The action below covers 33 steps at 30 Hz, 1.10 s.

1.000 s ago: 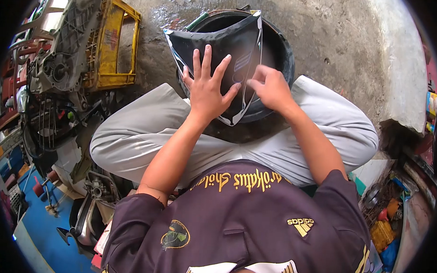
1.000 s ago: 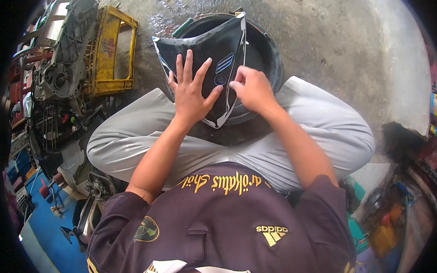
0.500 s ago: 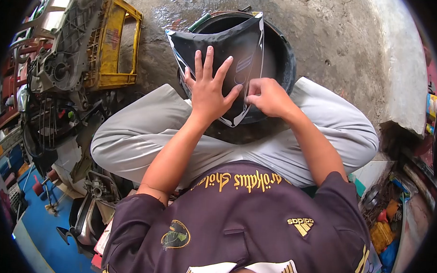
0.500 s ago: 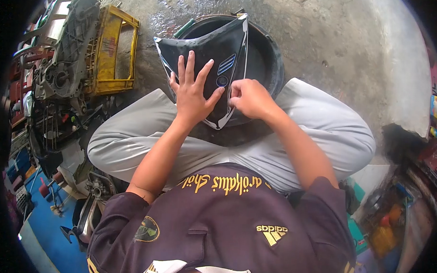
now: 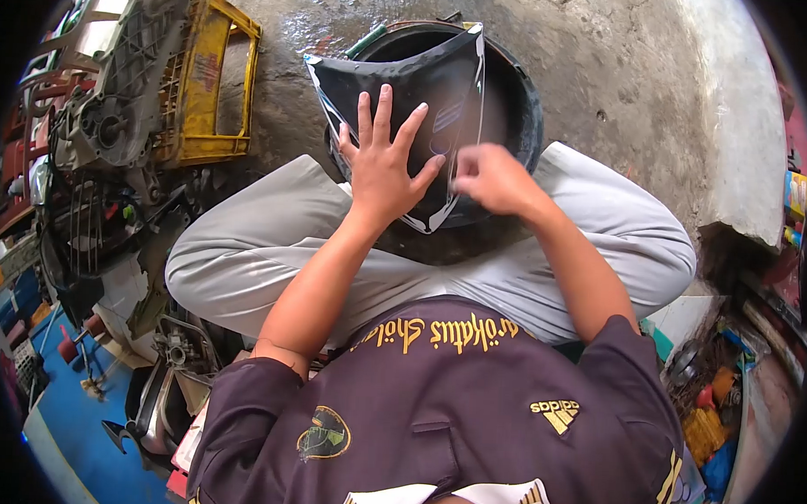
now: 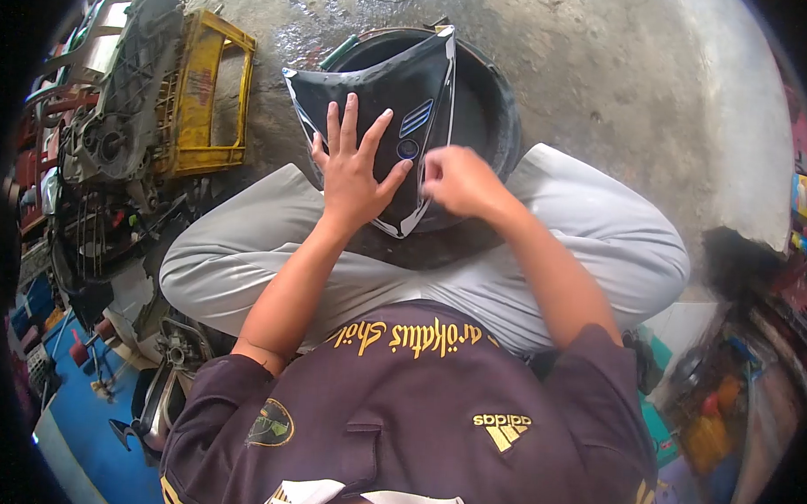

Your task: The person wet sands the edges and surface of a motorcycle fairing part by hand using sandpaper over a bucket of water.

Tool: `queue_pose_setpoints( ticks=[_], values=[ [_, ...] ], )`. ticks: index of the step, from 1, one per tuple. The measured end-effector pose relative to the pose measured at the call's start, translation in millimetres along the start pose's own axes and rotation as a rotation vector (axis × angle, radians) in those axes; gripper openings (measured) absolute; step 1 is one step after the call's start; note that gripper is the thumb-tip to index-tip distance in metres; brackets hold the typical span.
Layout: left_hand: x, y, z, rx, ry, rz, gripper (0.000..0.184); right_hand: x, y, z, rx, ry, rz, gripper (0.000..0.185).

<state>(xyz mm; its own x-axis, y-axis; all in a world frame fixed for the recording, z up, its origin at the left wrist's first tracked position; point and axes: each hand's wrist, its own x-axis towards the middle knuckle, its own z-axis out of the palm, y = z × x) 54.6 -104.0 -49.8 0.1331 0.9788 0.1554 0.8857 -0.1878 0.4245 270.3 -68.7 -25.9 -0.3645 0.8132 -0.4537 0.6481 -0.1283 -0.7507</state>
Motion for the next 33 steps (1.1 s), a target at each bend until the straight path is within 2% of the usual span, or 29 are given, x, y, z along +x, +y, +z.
queue_pose_setpoints(
  ticks=[1,3,5,7,9,11,13,15,17,18,21,23,27,28,31,33],
  values=[
    [0.4,-0.2,-0.4,-0.002,-0.008,0.0,0.079,-1.3,0.4,0.5,-0.018,-0.148,-0.02,0.021],
    [0.9,-0.6,-0.4,-0.003,-0.001,0.0,0.079,2.0,-1.4,-2.1,-0.028,-0.12,-0.017,0.025],
    [-1.7,0.1,1.3,-0.01,-0.002,-0.002,0.079,5.7,-7.8,-4.7,0.034,0.177,0.055,0.02],
    [-0.7,-0.9,1.8,-0.004,0.014,0.005,0.078,3.9,-5.0,-3.8,0.039,0.162,0.066,0.021],
    [-0.6,-0.7,0.5,-0.001,0.006,0.001,0.079,-1.6,0.6,-0.9,-0.022,-0.148,-0.045,0.023],
    [0.4,-1.4,0.0,0.001,-0.004,-0.002,0.079,-1.4,-1.2,1.2,-0.018,-0.11,-0.044,0.023],
    [-0.4,-1.1,1.7,-0.003,0.009,0.0,0.079,2.9,-4.1,0.3,0.023,0.208,0.03,0.022],
    [-1.1,-0.7,2.4,-0.005,0.007,0.001,0.079,3.4,0.4,-0.9,0.03,0.211,0.002,0.021],
    [0.0,-2.1,1.3,0.0,0.01,0.002,0.079,1.0,4.2,2.3,0.008,0.075,-0.072,0.021],
    [0.5,-1.7,1.2,-0.004,0.009,0.001,0.079,3.9,4.0,0.9,0.009,0.075,-0.075,0.021],
    [0.1,-1.3,1.4,-0.007,0.009,0.0,0.079,8.2,2.6,-3.2,-0.025,0.1,-0.051,0.021],
    [-0.3,-0.5,1.9,-0.007,0.014,0.004,0.078,8.2,-2.0,-3.2,0.027,0.209,-0.001,0.02],
    [0.5,-1.5,1.2,-0.008,0.009,0.0,0.079,6.5,-4.7,-8.3,0.0,-0.015,0.039,0.023],
    [0.2,-1.1,1.2,-0.009,0.003,-0.002,0.079,9.9,-1.6,-5.4,0.003,0.092,0.0,0.023],
    [-0.3,-0.1,1.0,-0.006,0.011,0.003,0.079,8.7,-5.5,-5.7,0.051,0.159,0.044,0.022],
    [0.2,-0.4,0.5,-0.01,0.006,0.004,0.079,6.7,-4.3,-6.1,0.029,0.095,0.05,0.021]
  ],
)
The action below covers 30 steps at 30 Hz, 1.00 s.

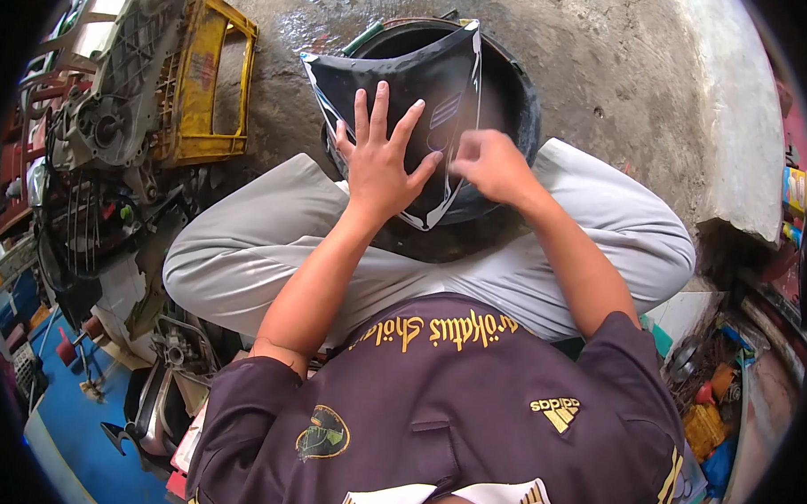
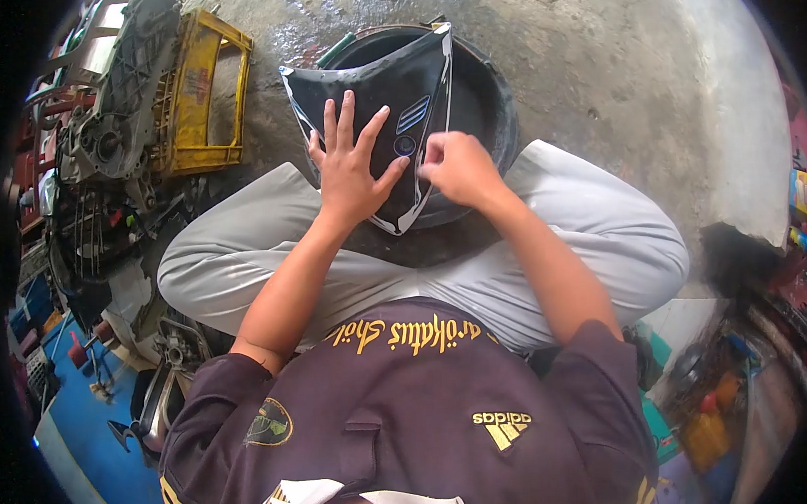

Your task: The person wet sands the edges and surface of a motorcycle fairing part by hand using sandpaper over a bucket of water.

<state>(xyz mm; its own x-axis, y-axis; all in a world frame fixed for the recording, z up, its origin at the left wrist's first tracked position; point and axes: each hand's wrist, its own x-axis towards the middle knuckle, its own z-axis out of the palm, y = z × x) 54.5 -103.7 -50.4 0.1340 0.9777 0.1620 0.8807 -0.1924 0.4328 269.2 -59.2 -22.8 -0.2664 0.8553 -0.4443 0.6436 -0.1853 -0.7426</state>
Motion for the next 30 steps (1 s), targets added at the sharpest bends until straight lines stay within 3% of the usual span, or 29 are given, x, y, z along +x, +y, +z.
queue_pose_setpoints(
  ticks=[3,6,10,14,18,22,24,26,28,30],
  values=[
    [0.2,-1.0,0.2,-0.001,0.0,0.001,0.079,0.8,-1.6,-0.3,-0.069,-0.112,-0.037,0.022],
    [-1.4,-0.5,1.3,0.0,0.004,0.003,0.079,4.0,-2.4,-1.5,0.008,0.122,-0.02,0.024],
    [0.0,-0.1,-0.3,0.0,-0.003,0.001,0.079,1.8,4.5,2.7,-0.021,-0.121,-0.062,0.019],
    [-1.6,-0.1,1.5,-0.01,0.011,0.008,0.079,9.7,3.8,-3.7,0.022,0.067,-0.008,0.024],
    [-0.2,-0.6,0.5,-0.004,0.006,0.004,0.079,-0.8,3.2,5.2,-0.043,-0.126,-0.036,0.019],
    [-0.1,-0.3,-0.1,-0.012,0.005,0.002,0.079,3.6,-2.2,1.4,-0.002,0.07,-0.007,0.023],
    [-0.5,-0.1,0.9,-0.016,0.003,0.002,0.079,-1.2,-1.4,2.0,0.012,0.046,0.008,0.023],
    [0.1,-0.7,0.7,-0.013,0.006,0.001,0.078,-2.0,5.4,6.3,-0.05,-0.157,-0.042,0.019],
    [0.2,-0.3,-0.2,-0.011,-0.002,-0.004,0.079,1.2,2.1,3.3,-0.072,-0.136,-0.041,0.02],
    [-0.1,-0.6,-0.3,-0.01,0.005,-0.002,0.079,6.6,3.8,2.3,0.008,0.112,-0.036,0.018]
  ],
)
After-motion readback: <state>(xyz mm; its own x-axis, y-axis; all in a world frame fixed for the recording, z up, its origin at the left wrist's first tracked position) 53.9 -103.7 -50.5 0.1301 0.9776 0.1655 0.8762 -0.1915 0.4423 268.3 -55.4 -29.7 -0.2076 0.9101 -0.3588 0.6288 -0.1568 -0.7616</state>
